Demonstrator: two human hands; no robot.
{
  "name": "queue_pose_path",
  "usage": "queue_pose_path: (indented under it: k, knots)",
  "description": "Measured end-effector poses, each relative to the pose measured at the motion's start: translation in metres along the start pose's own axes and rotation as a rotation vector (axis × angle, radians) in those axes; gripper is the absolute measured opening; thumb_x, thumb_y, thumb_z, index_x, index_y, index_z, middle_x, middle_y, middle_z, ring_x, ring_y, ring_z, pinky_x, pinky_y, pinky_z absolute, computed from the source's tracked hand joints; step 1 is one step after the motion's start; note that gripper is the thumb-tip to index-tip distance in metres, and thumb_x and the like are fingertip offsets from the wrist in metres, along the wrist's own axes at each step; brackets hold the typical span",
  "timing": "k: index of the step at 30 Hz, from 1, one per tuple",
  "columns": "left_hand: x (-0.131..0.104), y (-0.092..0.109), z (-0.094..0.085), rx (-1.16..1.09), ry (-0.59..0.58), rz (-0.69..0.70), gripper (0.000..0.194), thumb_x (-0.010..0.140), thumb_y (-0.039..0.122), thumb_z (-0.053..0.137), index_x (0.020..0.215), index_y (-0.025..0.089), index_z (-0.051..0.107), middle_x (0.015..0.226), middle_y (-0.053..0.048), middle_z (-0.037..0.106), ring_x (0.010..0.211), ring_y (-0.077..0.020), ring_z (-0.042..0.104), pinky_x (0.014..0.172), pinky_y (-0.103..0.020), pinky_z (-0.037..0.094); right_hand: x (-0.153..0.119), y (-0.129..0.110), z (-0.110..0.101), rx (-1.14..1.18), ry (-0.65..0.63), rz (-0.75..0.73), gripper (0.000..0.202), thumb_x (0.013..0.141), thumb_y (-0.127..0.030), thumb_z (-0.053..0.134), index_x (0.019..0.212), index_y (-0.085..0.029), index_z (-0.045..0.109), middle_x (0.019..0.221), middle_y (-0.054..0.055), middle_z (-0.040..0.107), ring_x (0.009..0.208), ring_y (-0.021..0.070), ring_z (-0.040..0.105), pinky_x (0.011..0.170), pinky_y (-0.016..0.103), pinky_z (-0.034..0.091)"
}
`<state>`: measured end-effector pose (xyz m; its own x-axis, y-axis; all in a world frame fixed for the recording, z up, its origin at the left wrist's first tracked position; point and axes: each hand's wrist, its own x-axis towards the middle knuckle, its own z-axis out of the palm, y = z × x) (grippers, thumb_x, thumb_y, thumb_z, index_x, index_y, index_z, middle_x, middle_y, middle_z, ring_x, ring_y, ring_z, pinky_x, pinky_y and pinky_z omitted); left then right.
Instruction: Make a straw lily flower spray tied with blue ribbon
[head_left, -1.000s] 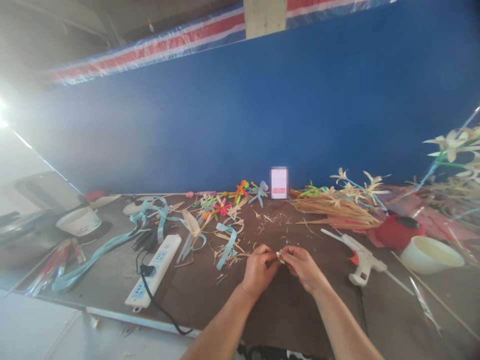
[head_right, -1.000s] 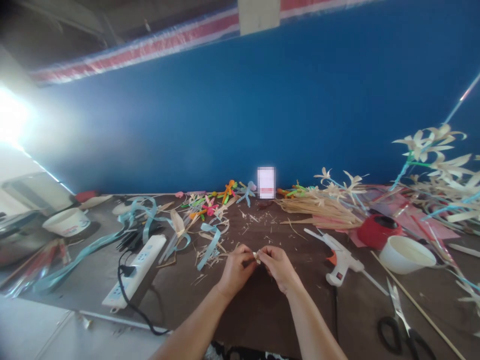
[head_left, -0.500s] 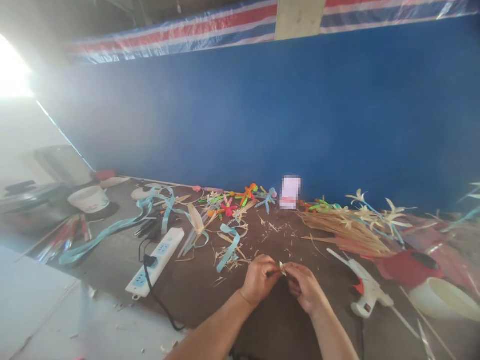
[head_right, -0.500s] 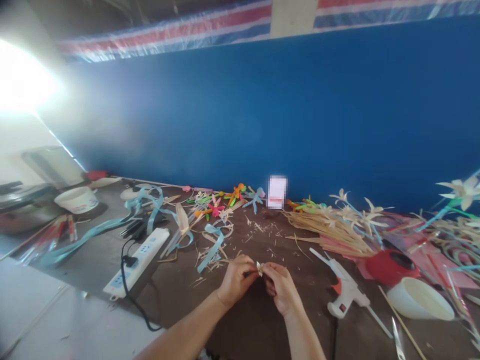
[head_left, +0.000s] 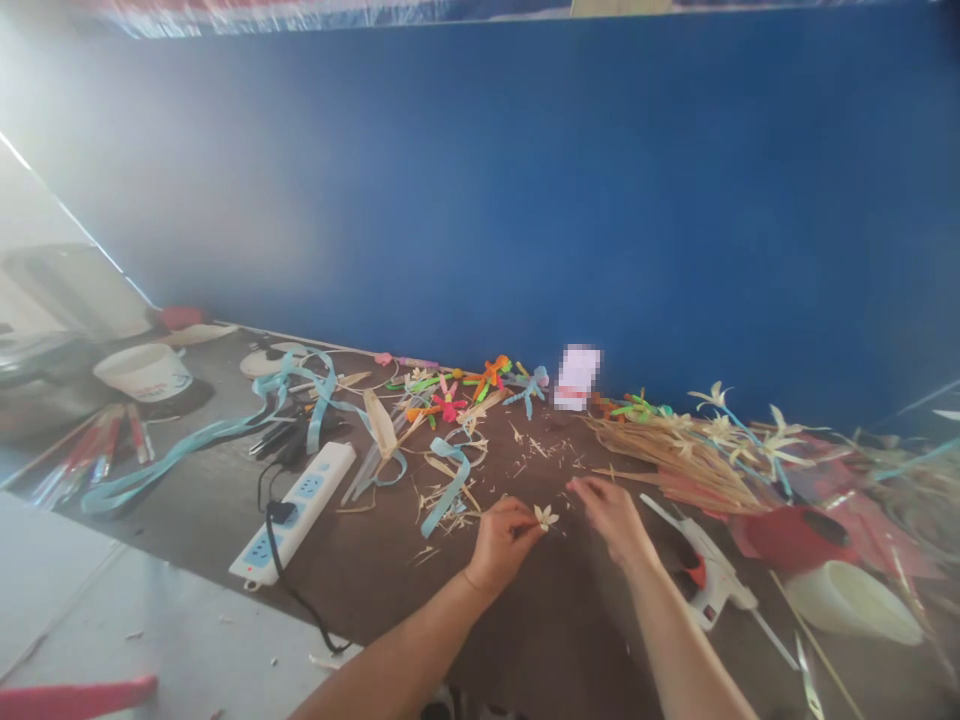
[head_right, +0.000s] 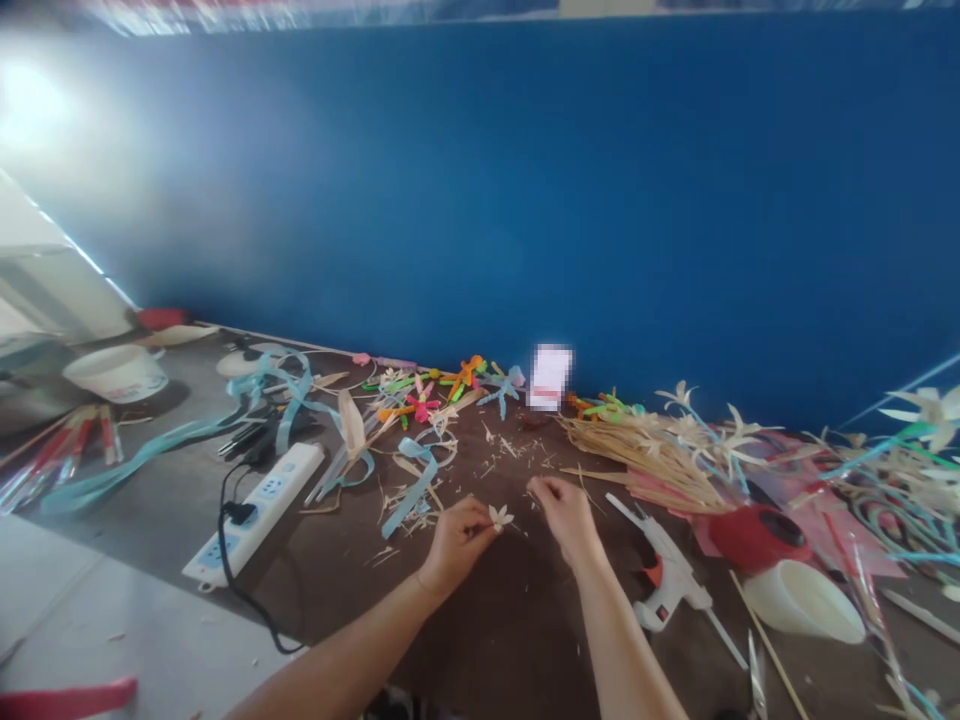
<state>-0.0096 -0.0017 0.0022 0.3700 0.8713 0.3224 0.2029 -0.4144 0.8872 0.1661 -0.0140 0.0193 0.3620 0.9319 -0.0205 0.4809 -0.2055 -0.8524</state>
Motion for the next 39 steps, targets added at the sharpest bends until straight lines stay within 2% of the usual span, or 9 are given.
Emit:
queue_pose_path:
  k: [3,7,13,18,23,28,32,36,39]
  knots:
    - [0.003,0.002,-0.002,-0.066,0.056,-0.061,0.012,0.070,0.023,0.058,0.062,0.015,0.064,0.066,-0.003,0.056,0.064,-0.0114,0.051,0.059,-0.021,0.039,0.030,0.001,-0.003,-0.178,0.046,-0.094,0.022,0.071,-0.035,0.050,0.079,-0.018,0.063,0.070,0.003,0.060,0.066,0.0163,0.054,0.060,0.026,0.038]
    - [0.007,0.004,-0.006,-0.122,0.129,-0.127,0.016,0.069,0.027,0.058,0.059,0.014,0.060,0.064,-0.002,0.054,0.059,-0.0100,0.048,0.053,-0.020,0.036,0.052,-0.001,0.011,-0.374,0.024,-0.177,0.021,0.072,-0.025,0.050,0.088,-0.022,0.063,0.083,0.004,0.060,0.078,0.0178,0.054,0.068,0.026,0.036]
    - [0.009,0.000,-0.007,-0.155,0.159,-0.185,0.018,0.067,0.030,0.059,0.061,0.013,0.060,0.060,0.000,0.050,0.053,-0.0084,0.043,0.050,-0.019,0.033,0.062,-0.003,0.035,-0.558,0.010,-0.204,0.015,0.075,-0.023,0.049,0.080,-0.021,0.063,0.084,0.006,0.059,0.076,0.0188,0.056,0.065,0.027,0.035]
    - [0.009,-0.003,-0.005,-0.192,0.158,-0.220,0.020,0.067,0.032,0.058,0.060,0.014,0.062,0.058,-0.001,0.053,0.054,-0.0097,0.045,0.051,-0.020,0.033,0.062,-0.006,0.039,-0.569,0.041,-0.237,0.018,0.077,-0.021,0.045,0.068,-0.018,0.060,0.079,0.007,0.059,0.069,0.0189,0.057,0.062,0.029,0.036]
    - [0.012,-0.003,-0.004,-0.280,0.179,-0.314,0.029,0.065,0.041,0.058,0.061,0.013,0.065,0.057,-0.002,0.056,0.055,-0.0113,0.047,0.049,-0.020,0.034,0.040,-0.010,0.029,-0.445,0.100,-0.253,0.016,0.077,-0.025,0.044,0.075,-0.019,0.059,0.078,0.005,0.061,0.071,0.0178,0.056,0.064,0.026,0.038]
    - [0.011,-0.003,0.000,-0.423,0.160,-0.431,0.031,0.063,0.043,0.059,0.068,0.013,0.066,0.060,-0.001,0.057,0.044,-0.0060,0.041,0.041,-0.019,0.029,-0.014,-0.015,0.023,-0.179,0.123,-0.203,0.019,0.077,-0.033,0.044,0.079,-0.018,0.057,0.070,0.004,0.062,0.059,0.0154,0.055,0.058,0.024,0.041]
    - [0.008,-0.003,0.004,-0.512,0.075,-0.454,0.031,0.062,0.041,0.061,0.070,0.012,0.066,0.057,0.001,0.052,0.039,-0.0026,0.032,0.037,-0.017,0.023,-0.052,-0.021,0.026,-0.053,0.211,-0.231,0.013,0.075,-0.030,0.049,0.076,-0.020,0.057,0.068,0.003,0.061,0.058,0.0147,0.053,0.059,0.024,0.041]
    - [0.006,-0.001,0.005,-0.521,0.042,-0.469,0.033,0.061,0.041,0.062,0.074,0.010,0.065,0.051,0.003,0.049,0.038,-0.0028,0.031,0.036,-0.017,0.022,-0.063,-0.017,0.032,-0.033,0.291,-0.363,0.008,0.075,-0.025,0.051,0.076,-0.020,0.057,0.068,0.002,0.059,0.059,0.0141,0.053,0.061,0.025,0.041]
    - [0.006,0.001,0.003,-0.509,0.047,-0.471,0.032,0.060,0.040,0.063,0.071,0.010,0.064,0.048,0.003,0.048,0.037,-0.0026,0.031,0.036,-0.017,0.022,-0.064,-0.009,0.037,-0.006,0.357,-0.446,0.007,0.075,-0.021,0.052,0.077,-0.019,0.057,0.070,0.002,0.058,0.060,0.0134,0.053,0.061,0.026,0.042]
